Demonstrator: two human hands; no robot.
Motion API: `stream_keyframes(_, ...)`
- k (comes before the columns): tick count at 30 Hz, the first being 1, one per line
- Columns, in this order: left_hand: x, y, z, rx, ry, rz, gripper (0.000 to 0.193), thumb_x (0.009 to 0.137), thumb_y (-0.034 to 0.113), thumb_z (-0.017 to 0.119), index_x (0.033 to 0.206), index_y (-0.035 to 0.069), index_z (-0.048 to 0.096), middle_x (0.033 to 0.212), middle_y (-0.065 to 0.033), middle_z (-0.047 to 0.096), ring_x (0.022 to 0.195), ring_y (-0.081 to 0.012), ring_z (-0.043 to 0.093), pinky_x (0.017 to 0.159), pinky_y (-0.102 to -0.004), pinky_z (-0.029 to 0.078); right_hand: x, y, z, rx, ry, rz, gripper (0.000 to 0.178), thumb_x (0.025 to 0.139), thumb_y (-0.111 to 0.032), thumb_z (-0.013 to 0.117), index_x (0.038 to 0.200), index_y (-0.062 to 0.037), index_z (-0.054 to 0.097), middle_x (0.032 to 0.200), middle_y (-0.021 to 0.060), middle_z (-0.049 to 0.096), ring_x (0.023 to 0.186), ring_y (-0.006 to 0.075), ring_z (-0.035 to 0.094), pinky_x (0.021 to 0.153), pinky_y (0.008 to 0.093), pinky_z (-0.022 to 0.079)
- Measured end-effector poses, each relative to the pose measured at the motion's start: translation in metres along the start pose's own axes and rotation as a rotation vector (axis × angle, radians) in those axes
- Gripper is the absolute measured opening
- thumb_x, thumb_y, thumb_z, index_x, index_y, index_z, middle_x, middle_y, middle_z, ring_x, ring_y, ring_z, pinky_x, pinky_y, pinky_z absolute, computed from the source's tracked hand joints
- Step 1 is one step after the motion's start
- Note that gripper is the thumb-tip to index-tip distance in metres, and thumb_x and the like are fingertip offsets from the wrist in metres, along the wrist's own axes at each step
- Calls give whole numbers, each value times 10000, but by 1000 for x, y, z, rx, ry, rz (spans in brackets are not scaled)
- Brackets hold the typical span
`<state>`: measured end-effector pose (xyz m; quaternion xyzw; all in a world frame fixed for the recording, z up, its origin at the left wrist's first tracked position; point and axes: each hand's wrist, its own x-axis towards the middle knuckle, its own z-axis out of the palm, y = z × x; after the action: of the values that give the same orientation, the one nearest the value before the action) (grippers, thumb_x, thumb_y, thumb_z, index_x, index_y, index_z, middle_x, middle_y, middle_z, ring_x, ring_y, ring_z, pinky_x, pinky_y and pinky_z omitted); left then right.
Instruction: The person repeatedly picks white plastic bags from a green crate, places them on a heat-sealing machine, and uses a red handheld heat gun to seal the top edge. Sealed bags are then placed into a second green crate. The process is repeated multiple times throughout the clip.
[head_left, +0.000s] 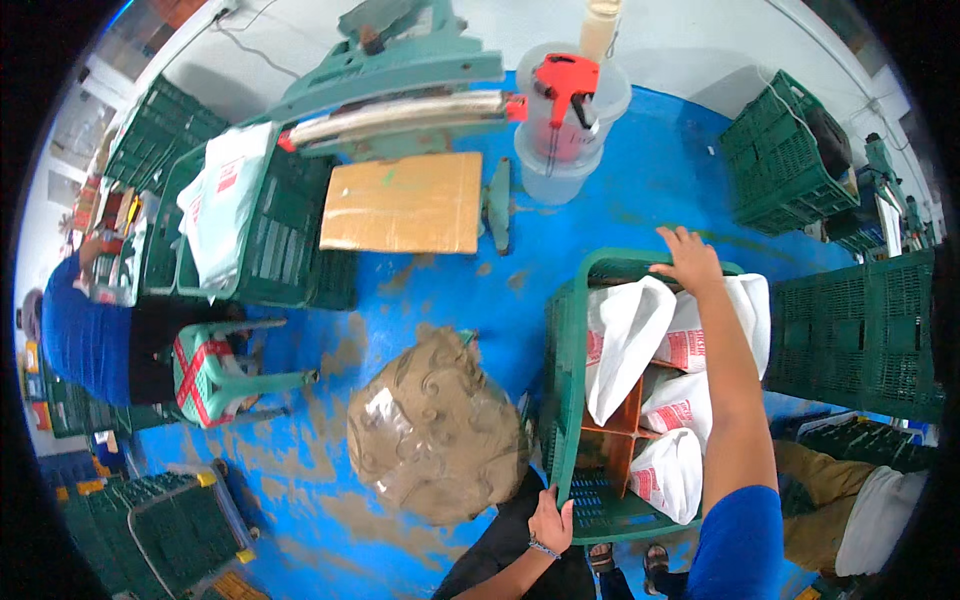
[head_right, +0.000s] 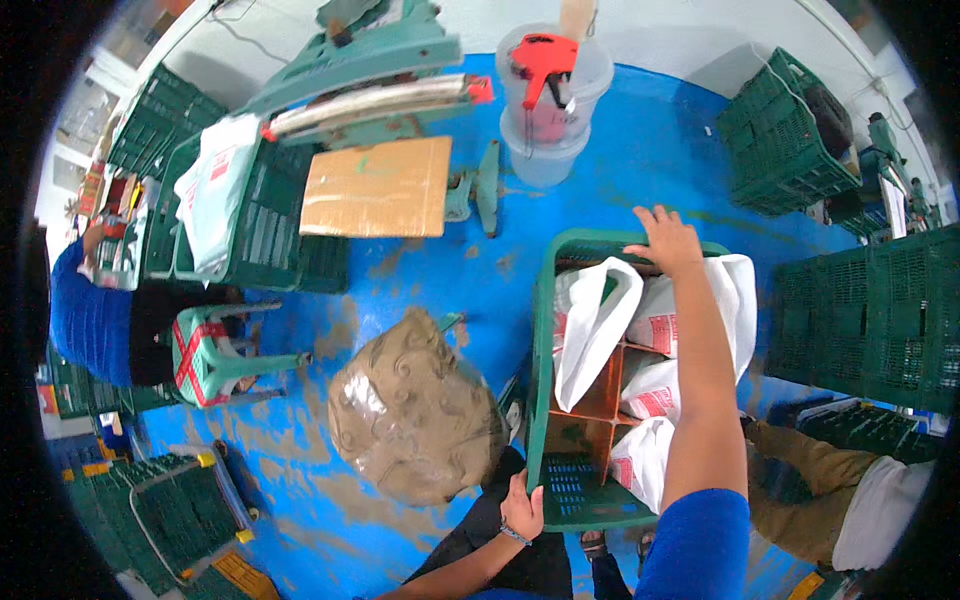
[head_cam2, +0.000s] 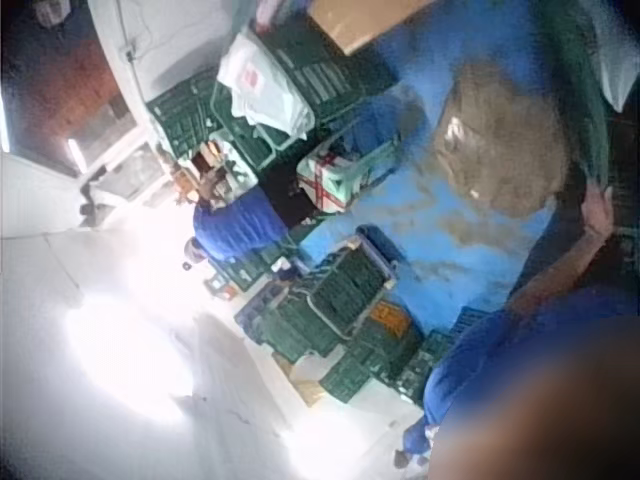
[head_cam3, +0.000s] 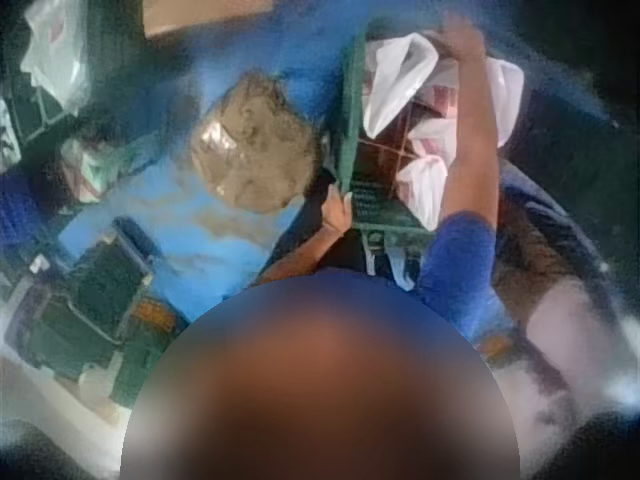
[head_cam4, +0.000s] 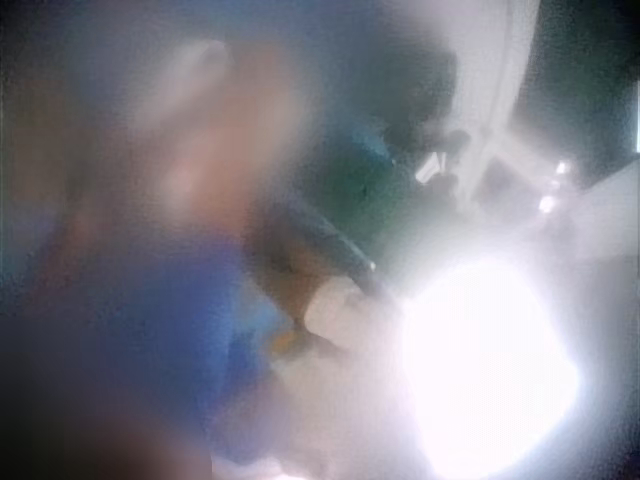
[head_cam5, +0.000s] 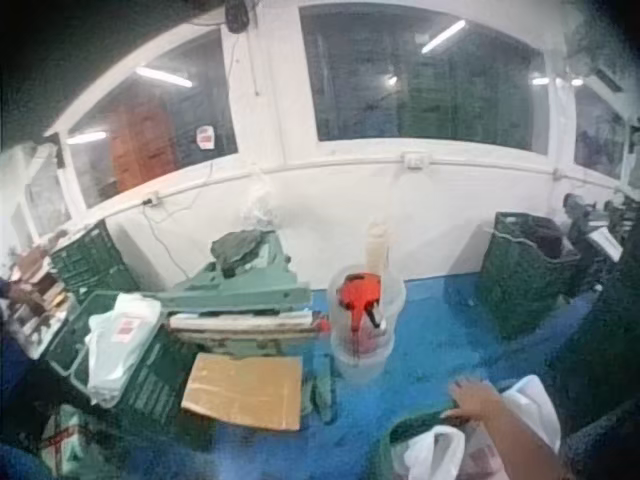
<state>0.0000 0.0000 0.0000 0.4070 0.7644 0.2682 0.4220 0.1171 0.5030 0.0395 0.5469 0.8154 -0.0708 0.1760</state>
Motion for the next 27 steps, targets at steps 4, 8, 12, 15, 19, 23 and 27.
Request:
stream_keyframes(4, 29, 28, -16, 40, -67, -27, 527, 959, 391, 475, 1290, -16, 427, 1099, -240, 541, 945, -424, 598, 725, -488, 507, 19, 7, -2, -63, 123, 41, 822, 713, -623, 645, 1395, -237, 398, 1336, 82, 466, 1202, 293, 452, 917, 531, 432)
stream_keyframes(8, 83, 38, -55, 163, -386, 14, 501, 938, 384, 524, 1259, 1, 477, 1150, -253, 550, 1066, -422, 548, 853, -480, 483, 20, -16, -27, -74, 349, 217, 619, 824, -326, 649, 1385, -226, 409, 1297, 74, 477, 1167, 293, 458, 893, 521, 429)
stream_keyframes(12, 151, 22, -128, 776, -109, 462, 568, 834, 391, 656, 1299, 100, 508, 1356, -214, 451, 1314, -414, 348, 1022, -523, 327, -38, -51, -68, 511, 893, 138, 526, 824, -12, 536, 1328, -143, 461, 1248, 112, 498, 1114, 275, 487, 885, 459, 428)
stream_keyframes(15, 221, 2, -183, 781, 87, 397, 777, 776, 544, 664, 1392, 134, 427, 1439, -235, 365, 1354, -435, 286, 1073, -548, 255, -125, -102, -70, 1277, 908, 89, 247, 858, 24, 484, 1088, -26, 560, 900, 116, 595, 776, 207, 590, 731, 315, 473)
stream_keyframes(19, 286, -12, -237, 798, -154, -99, 1041, 671, 769, 614, 1452, 137, 345, 1450, -246, 349, 1347, -452, 288, 1086, -569, 241, -172, -181, -41, 1331, 456, -44, 328, 817, 52, 522, 1134, -30, 533, 1026, 145, 559, 875, 260, 575, 770, 350, 487)
stream_keyframes(23, 313, -18, -273, 819, -300, -285, 1110, 634, 840, 561, 1431, 93, 366, 1426, -212, 394, 1317, -412, 354, 1077, -547, 285, -135, -213, -1, 832, 534, 153, 549, 776, -4, 601, 1291, 0, 411, 1222, 231, 466, 1120, 411, 452, 993, 482, 360)
stream_keyframes(27, 335, -41, -304, 815, -181, -178, 1045, 673, 806, 565, 1376, 48, 418, 1370, -205, 456, 1273, -381, 408, 1054, -503, 329, -84, -227, 12, 546, 340, 508, 467, 801, -170, 651, 1195, 17, 484, 1107, 223, 563, 1040, 388, 538, 920, 466, 432)
